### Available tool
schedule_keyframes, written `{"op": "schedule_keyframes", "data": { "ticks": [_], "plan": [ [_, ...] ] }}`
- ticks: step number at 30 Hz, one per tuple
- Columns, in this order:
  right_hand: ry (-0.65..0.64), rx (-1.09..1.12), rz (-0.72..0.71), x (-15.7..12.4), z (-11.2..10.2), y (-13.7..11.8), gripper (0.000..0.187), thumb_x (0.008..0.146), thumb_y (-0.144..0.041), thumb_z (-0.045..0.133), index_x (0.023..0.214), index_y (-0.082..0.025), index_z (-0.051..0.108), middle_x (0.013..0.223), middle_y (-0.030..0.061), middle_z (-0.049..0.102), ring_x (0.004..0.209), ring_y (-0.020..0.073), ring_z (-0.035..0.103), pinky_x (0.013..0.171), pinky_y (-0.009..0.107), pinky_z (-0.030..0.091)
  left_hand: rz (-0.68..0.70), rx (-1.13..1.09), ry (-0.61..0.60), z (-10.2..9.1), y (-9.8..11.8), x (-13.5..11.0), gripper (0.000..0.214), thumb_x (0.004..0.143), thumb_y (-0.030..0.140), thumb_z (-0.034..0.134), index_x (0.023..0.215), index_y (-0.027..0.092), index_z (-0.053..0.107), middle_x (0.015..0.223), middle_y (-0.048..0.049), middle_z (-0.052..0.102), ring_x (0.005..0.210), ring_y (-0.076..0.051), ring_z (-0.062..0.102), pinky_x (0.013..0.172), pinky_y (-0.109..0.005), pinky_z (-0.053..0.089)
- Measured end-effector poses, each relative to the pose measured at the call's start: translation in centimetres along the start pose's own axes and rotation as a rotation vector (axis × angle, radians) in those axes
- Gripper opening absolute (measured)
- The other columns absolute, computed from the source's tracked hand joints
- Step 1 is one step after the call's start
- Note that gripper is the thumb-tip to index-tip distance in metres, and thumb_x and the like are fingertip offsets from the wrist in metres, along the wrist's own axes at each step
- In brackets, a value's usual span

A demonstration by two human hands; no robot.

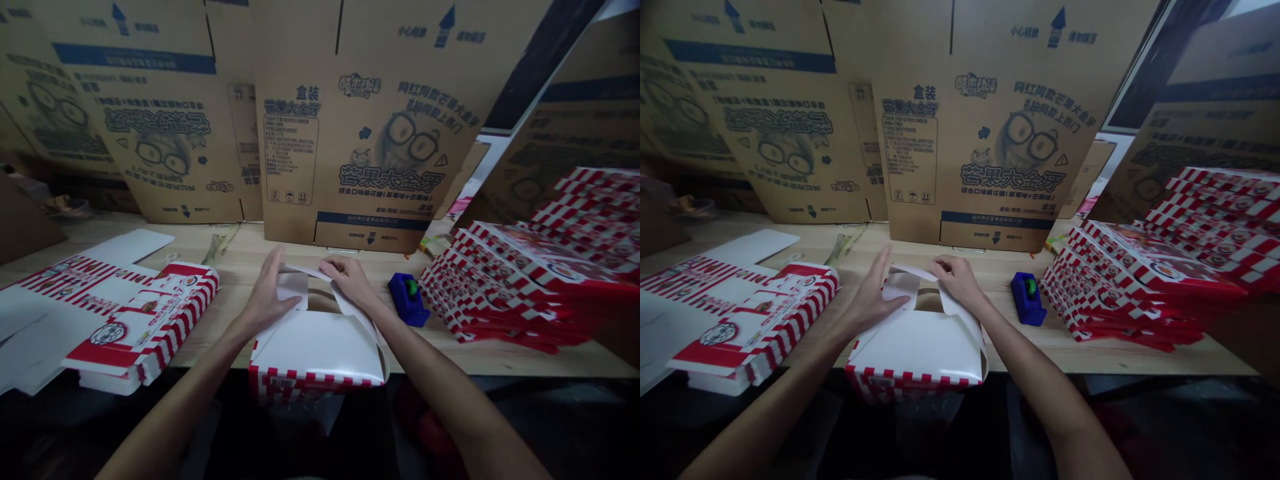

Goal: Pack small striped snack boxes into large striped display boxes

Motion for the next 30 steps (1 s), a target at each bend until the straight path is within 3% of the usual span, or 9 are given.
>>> {"op": "schedule_keyframes", "data": {
  "ticks": [3,5,7,10,15,21,26,28,30],
  "plan": [
    [0.29,0.112,0.009,-1.0,-2.9,1.2,0.043,0.093,-0.049,0.041,0.08,-0.017,0.067,0.082,0.0066,0.069,0.083,0.02,0.064,0.085,0.034,0.048,0.008,0.049,-0.117,0.5,0.4,0.5,0.068,0.073,0.028,0.068,0.134,0.021,0.04,0.138,-0.0119,0.05,0.132,-0.028,0.045,0.11,-0.043,0.036],
    [0.367,0.218,0.048,-2.4,-4.7,3.1,0.04,0.091,-0.052,0.046,0.095,-0.017,0.066,0.099,0.0098,0.071,0.097,0.0224,0.065,0.095,0.037,0.046,-0.012,0.077,-0.125,0.5,0.2,0.5,0.063,0.073,0.028,0.068,0.13,0.019,0.043,0.133,-0.0123,0.053,0.127,-0.029,0.049,0.107,-0.044,0.039],
    [0.244,0.283,0.103,-3.8,-5.1,5.0,0.048,0.081,-0.053,0.061,0.116,-0.02,0.06,0.125,0.012,0.064,0.119,0.025,0.057,0.105,0.041,0.041,-0.012,0.085,-0.118,0.5,0.0,0.4,0.063,0.073,0.029,0.068,0.13,0.019,0.043,0.133,-0.0123,0.053,0.126,-0.029,0.049,0.107,-0.044,0.04],
    [-0.03,0.312,0.227,-5.9,-3.6,6.8,0.086,0.067,-0.046,0.076,0.141,-0.023,0.04,0.15,0.0113,0.042,0.137,0.0263,0.041,0.11,0.042,0.036,0.015,0.098,-0.123,0.7,0.0,0.3,0.062,0.074,0.03,0.067,0.13,0.021,0.041,0.133,-0.011,0.052,0.126,-0.028,0.049,0.107,-0.044,0.04],
    [-0.097,0.077,0.433,-6.9,-1.3,6.9,0.105,0.061,-0.026,0.077,0.149,-0.019,0.02,0.128,0.0103,0.06,0.107,0.0245,0.061,0.096,0.041,0.048,0.032,0.087,-0.127,0.1,0.7,0.2,0.051,0.075,0.036,0.065,0.119,0.021,0.047,0.125,-0.0102,0.057,0.119,-0.027,0.053,0.103,-0.042,0.043],
    [-0.06,-0.03,0.32,-6.6,-1.1,6.3,0.088,0.063,-0.026,0.073,0.14,-0.018,0.032,0.123,0.01,0.058,0.104,0.0222,0.06,0.096,0.039,0.047,-0.026,-0.013,-0.164,-0.6,1.5,0.7,0.03,0.09,0.044,0.037,0.092,0.021,0.057,0.106,-0.007,0.067,0.098,-0.023,0.062,0.088,-0.036,0.049],
    [-0.069,0.047,0.093,-6.4,-2.4,5.1,0.056,0.071,-0.037,0.069,0.122,-0.021,0.054,0.15,0.0128,0.039,0.138,0.0268,0.037,0.111,0.042,0.031,-0.008,0.072,-0.324,0.9,0.8,0.4,0.05,0.077,0.051,0.064,0.116,0.02,0.057,0.126,-0.0119,0.06,0.117,-0.029,0.055,0.101,-0.043,0.043],
    [-0.115,0.135,0.084,-5.9,-2.8,4.7,0.039,0.082,-0.046,0.059,0.111,-0.021,0.062,0.149,0.0117,0.042,0.138,0.0266,0.038,0.112,0.043,0.029,0.002,0.11,-0.373,1.6,0.0,0.0,0.064,0.074,0.052,0.068,0.127,0.019,0.054,0.14,-0.0146,0.051,0.132,-0.031,0.044,0.11,-0.044,0.036],
    [-0.157,0.124,0.13,-5.2,-2.8,4.6,0.042,0.087,-0.054,0.049,0.105,-0.019,0.064,0.139,0.0131,0.053,0.13,0.0274,0.047,0.108,0.044,0.034,-0.009,0.136,-0.377,1.8,-0.7,-0.3,0.07,0.075,0.055,0.067,0.132,0.018,0.052,0.146,-0.0154,0.045,0.139,-0.032,0.035,0.113,-0.044,0.031]
  ]
}}
Point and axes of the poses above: each hand's wrist, its own x-axis towards the middle knuckle, its own z-axis out of the palm, y = z × x, the point moved 7 cm from there along x, towards the middle knuckle
